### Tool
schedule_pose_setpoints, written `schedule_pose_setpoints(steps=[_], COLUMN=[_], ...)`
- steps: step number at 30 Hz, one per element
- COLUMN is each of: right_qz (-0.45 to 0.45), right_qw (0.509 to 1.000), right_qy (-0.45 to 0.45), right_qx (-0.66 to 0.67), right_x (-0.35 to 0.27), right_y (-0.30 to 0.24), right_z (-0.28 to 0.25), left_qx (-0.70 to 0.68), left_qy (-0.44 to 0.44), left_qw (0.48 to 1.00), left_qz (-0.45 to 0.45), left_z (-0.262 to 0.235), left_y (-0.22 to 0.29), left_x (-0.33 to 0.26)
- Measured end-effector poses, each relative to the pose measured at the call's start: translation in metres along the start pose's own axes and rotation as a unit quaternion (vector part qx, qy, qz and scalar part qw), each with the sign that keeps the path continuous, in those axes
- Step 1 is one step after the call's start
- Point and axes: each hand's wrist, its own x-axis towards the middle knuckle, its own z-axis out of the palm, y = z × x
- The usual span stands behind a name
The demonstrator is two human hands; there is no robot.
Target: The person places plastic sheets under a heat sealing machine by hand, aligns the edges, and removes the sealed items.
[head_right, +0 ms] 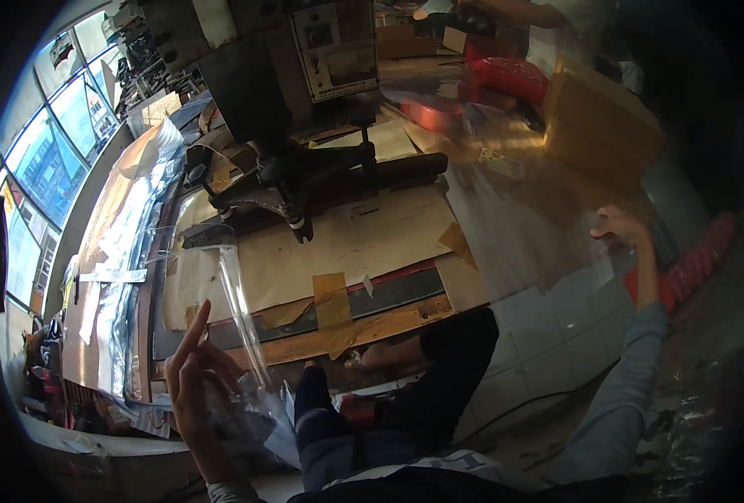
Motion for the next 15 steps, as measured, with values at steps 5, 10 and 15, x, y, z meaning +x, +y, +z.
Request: schedule_pose_setpoints(steps=[5,10,15], right_qz=[-0.263,-0.543,-0.143], right_qw=[0.913,0.815,0.779], right_qy=[0.278,-0.084,0.222], right_qx=[-0.145,0.183,0.569], right_x=[-0.091,-0.205,-0.187], right_y=[-0.08,-0.146,-0.107], right_z=[0.064,0.193,0.213], left_qx=[-0.092,-0.204,-0.174], left_qy=[-0.088,-0.186,-0.245], left_qw=[0.989,0.957,0.939], left_qz=[0.07,0.092,0.166], left_z=[0.07,0.151,0.198], left_y=[0.003,0.008,0.014], left_x=[0.027,0.064,0.081])
